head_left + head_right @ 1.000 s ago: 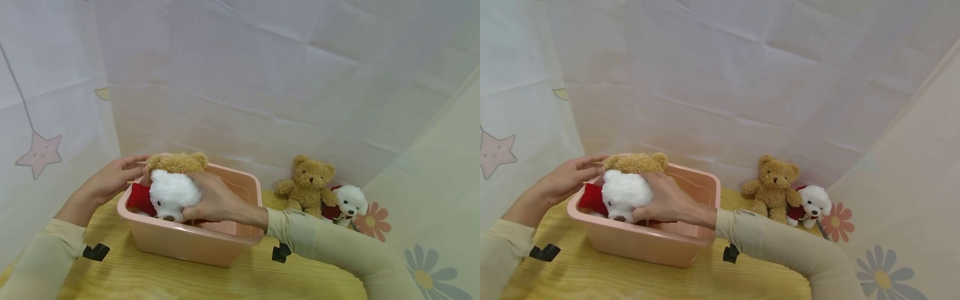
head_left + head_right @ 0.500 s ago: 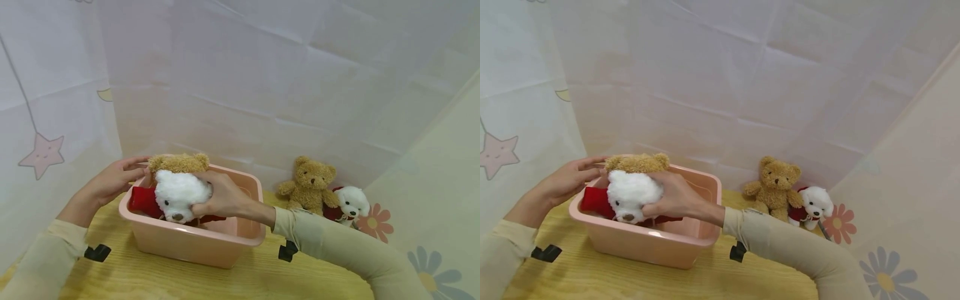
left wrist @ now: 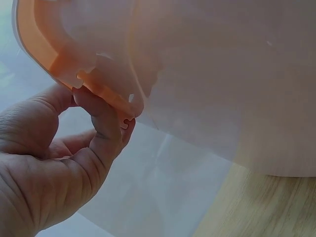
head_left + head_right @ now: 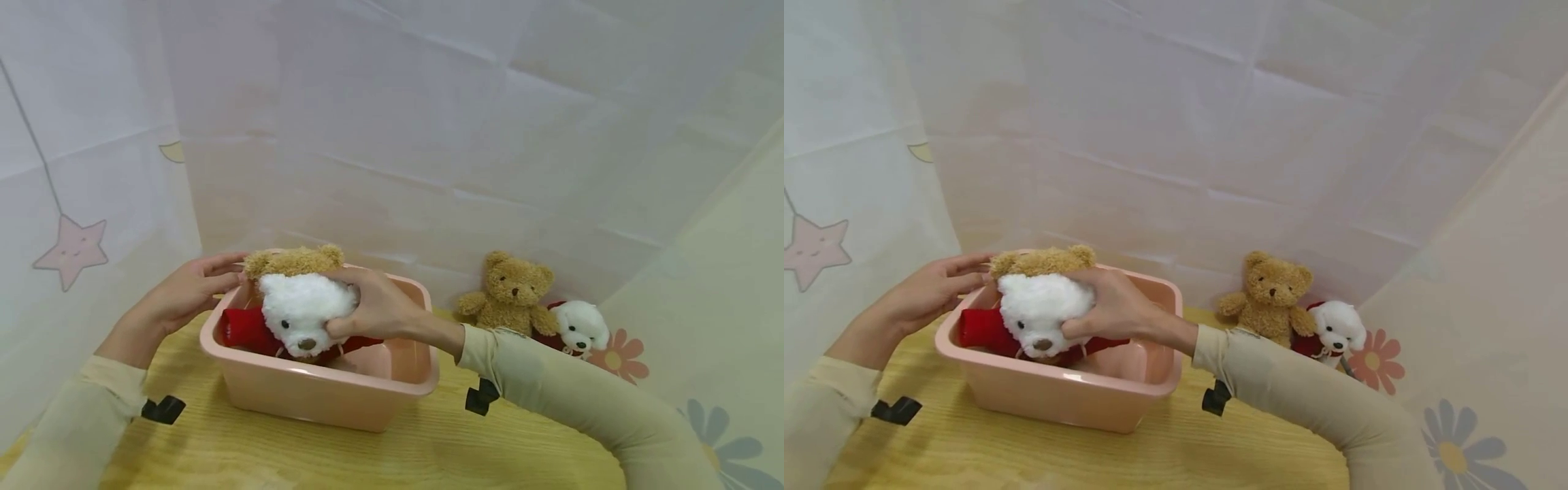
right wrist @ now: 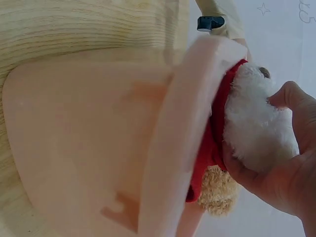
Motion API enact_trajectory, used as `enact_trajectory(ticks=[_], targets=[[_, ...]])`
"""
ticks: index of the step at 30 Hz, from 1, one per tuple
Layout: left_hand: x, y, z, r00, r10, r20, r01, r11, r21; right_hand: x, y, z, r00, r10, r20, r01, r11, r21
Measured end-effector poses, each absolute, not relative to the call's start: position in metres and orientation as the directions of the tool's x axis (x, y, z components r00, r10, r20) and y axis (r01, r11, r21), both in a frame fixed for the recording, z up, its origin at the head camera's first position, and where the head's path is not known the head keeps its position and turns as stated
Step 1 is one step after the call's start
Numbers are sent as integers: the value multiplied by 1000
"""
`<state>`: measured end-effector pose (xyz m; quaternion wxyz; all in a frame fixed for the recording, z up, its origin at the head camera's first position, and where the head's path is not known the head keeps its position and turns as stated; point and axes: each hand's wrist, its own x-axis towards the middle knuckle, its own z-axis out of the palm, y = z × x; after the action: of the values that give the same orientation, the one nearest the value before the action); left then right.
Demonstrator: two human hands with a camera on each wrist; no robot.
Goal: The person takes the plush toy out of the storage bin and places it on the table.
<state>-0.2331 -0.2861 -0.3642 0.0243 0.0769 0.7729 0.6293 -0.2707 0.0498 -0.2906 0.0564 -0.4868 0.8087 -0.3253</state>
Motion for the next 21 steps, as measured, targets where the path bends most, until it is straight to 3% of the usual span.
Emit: enact_trajectory(ticks=[13, 21], targets=[[-232, -284, -364, -986, 149, 71, 96, 167, 981, -271, 67, -272, -577, -793, 196, -698, 354, -623], [-233, -284, -364, -983, 155, 99, 125, 171, 977, -272, 77, -256, -568, -783, 253, -660, 250, -709]])
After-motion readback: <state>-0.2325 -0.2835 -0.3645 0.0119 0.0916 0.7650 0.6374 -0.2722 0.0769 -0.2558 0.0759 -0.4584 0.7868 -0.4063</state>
